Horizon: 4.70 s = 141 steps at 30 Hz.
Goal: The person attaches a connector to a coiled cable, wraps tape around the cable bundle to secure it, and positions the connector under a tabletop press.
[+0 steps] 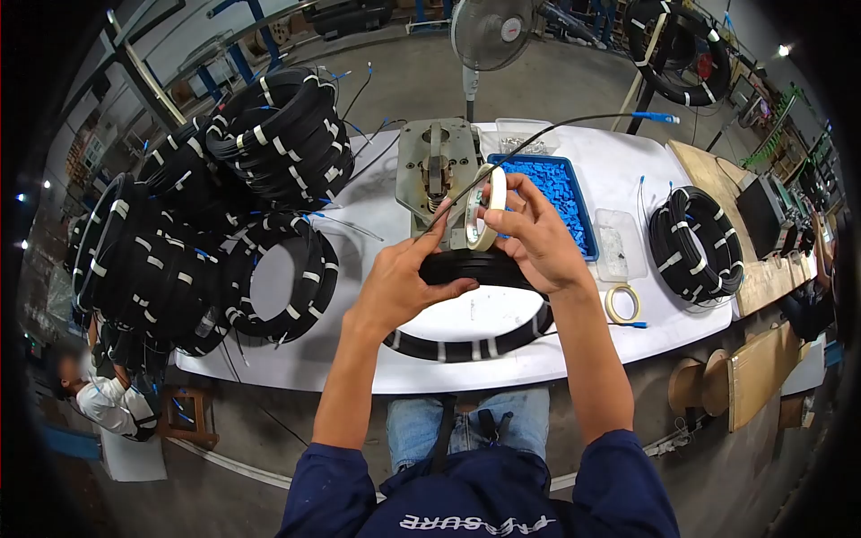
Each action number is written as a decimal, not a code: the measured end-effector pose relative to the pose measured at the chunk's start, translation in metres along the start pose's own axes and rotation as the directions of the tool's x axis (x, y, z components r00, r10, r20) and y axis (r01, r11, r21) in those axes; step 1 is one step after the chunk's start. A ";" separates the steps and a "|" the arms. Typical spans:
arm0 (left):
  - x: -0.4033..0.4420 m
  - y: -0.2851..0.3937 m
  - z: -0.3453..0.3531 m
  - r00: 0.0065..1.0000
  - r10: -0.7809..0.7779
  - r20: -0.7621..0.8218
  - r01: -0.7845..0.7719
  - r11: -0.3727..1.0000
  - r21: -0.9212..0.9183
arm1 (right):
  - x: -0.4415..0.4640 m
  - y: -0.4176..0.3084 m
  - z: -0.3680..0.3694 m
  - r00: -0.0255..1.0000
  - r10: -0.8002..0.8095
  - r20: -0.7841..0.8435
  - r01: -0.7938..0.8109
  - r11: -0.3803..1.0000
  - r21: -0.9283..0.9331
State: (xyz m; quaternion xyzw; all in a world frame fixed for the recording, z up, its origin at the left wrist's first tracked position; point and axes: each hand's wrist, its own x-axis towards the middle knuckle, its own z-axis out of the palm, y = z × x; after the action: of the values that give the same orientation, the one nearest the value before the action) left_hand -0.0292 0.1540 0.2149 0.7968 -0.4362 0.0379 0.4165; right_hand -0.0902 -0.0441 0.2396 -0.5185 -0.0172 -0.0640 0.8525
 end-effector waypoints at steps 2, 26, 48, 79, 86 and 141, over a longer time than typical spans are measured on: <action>0.003 -0.009 -0.004 0.994 0.111 -0.002 -0.109 0.985 0.135 | 0.001 0.005 0.001 0.999 -0.042 -0.019 0.043 0.999 0.012; 0.010 -0.014 -0.020 1.000 -0.026 0.018 0.021 0.973 0.228 | -0.061 0.031 0.032 0.921 -0.351 0.169 0.381 0.903 -0.199; 0.005 -0.015 -0.034 0.982 -0.077 0.174 0.037 0.975 0.220 | -0.064 0.092 0.024 0.931 -0.357 0.077 0.361 0.932 -0.045; 0.015 -0.027 -0.028 0.975 -0.116 0.188 0.076 0.976 0.205 | -0.077 0.085 0.016 0.970 -0.166 0.179 0.208 0.945 -0.252; 0.019 -0.043 -0.033 0.968 -0.057 0.243 0.023 0.990 0.141 | -0.056 0.129 -0.008 0.927 -0.283 0.244 0.358 0.861 -0.361; 0.006 -0.022 -0.014 0.977 -0.067 0.201 0.008 0.959 0.283 | -0.054 0.125 0.036 0.926 -0.252 -0.283 0.222 0.966 -0.135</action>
State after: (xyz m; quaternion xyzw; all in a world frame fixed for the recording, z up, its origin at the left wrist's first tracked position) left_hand -0.0055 0.1655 0.2129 0.8555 -0.4524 0.0078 0.2518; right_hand -0.1264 0.0493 0.1412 -0.5392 0.0520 -0.2446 0.8042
